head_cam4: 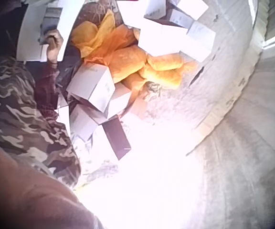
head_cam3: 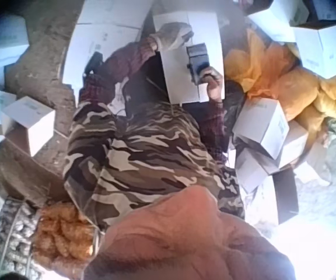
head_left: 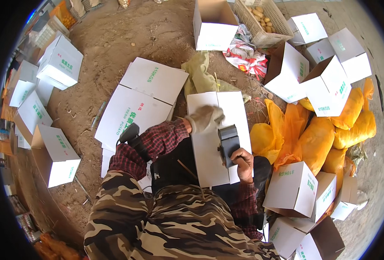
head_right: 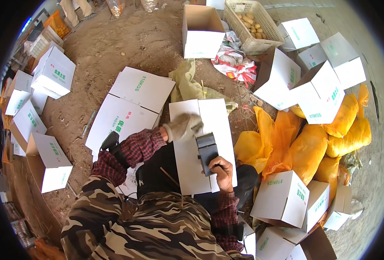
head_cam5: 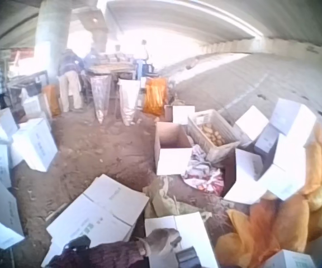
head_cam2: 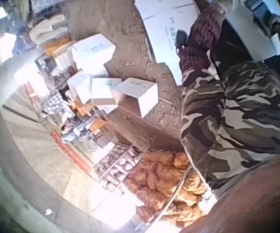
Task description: Assembling cardboard boxes and securing them with a tape dispenser in a produce warehouse.
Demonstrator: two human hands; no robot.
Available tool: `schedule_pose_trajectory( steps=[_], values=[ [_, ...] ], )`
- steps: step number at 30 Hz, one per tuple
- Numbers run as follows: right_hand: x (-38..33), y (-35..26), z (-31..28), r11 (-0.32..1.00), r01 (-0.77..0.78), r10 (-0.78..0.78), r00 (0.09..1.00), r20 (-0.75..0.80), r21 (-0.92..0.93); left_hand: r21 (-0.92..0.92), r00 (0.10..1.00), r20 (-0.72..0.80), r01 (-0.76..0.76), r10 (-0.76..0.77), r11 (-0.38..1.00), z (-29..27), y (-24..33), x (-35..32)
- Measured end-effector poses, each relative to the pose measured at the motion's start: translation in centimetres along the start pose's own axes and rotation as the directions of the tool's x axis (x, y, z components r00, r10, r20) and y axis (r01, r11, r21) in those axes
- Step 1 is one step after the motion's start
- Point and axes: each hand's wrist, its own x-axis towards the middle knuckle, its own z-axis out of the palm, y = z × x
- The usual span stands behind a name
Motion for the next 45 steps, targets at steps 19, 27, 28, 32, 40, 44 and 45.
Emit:
schedule_pose_trajectory(
  steps=[19,27,28,32,40,44,45],
  values=[
    [-2.5,2.0,-1.2,0.995,0.047,-0.039,0.996,-0.080,0.090,-0.506,0.655,0.699,0.736,-0.286,0.449,-0.2,4.8,-1.1],
    [-1.5,1.6,-1.1,0.998,0.053,-0.050,0.995,-0.085,0.030,-0.615,0.824,0.463,0.563,-0.326,0.552,2.1,3.7,-1.1],
    [-0.9,0.6,-0.5,0.999,0.050,-0.051,0.994,-0.096,-0.013,-0.508,0.910,0.281,0.410,-0.305,0.757,2.4,2.9,-0.4],
    [1.0,-2.6,1.4,0.994,-0.078,0.084,0.992,-0.091,0.070,-0.157,0.981,-0.086,0.157,-0.172,0.975,-2.2,-1.5,3.9],
    [2.7,-3.2,-0.9,0.987,-0.162,0.154,0.960,-0.236,-0.015,0.301,0.949,0.042,0.285,-0.311,0.910,2.6,-10.3,16.3],
    [4.3,-3.0,3.8,0.988,-0.112,0.112,0.994,0.005,0.105,-0.261,0.831,0.025,0.542,-0.556,0.799,-3.6,-29.1,7.8],
    [3.9,-2.1,1.6,0.986,-0.144,0.153,0.982,-0.108,0.085,-0.008,0.846,0.085,0.529,-0.527,0.848,2.3,-26.3,11.7]
  ],
)
